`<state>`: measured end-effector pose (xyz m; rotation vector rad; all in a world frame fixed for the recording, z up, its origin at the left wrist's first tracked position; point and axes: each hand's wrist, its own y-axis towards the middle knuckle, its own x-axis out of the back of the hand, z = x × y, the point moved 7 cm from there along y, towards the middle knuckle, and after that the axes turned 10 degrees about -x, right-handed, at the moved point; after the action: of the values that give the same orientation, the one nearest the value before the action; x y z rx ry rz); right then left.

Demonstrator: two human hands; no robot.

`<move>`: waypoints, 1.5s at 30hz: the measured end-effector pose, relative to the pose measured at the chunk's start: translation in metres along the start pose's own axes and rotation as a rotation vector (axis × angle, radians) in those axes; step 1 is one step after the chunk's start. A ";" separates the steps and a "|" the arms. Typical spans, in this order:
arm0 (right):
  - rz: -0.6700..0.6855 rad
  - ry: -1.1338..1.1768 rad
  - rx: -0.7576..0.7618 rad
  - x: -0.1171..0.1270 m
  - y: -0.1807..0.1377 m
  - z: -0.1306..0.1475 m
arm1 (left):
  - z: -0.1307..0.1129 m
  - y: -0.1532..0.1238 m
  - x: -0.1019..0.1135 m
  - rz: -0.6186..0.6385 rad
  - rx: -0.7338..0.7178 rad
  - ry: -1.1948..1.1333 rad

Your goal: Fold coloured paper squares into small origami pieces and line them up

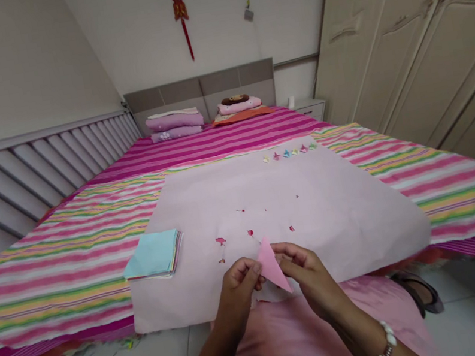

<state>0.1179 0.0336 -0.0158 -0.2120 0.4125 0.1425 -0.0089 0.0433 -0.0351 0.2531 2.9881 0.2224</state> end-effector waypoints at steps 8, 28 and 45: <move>-0.032 -0.137 0.018 0.003 0.004 -0.004 | -0.008 0.001 -0.001 -0.074 -0.001 0.126; -0.201 -0.602 0.479 -0.002 -0.009 0.019 | -0.032 -0.003 -0.022 0.068 -0.108 0.396; -0.105 -0.330 0.356 0.008 -0.009 0.025 | -0.025 -0.004 -0.017 0.062 0.224 -0.295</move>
<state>0.1362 0.0319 0.0050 0.1404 0.0926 -0.0019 0.0030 0.0329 -0.0091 0.3673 2.7111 -0.1347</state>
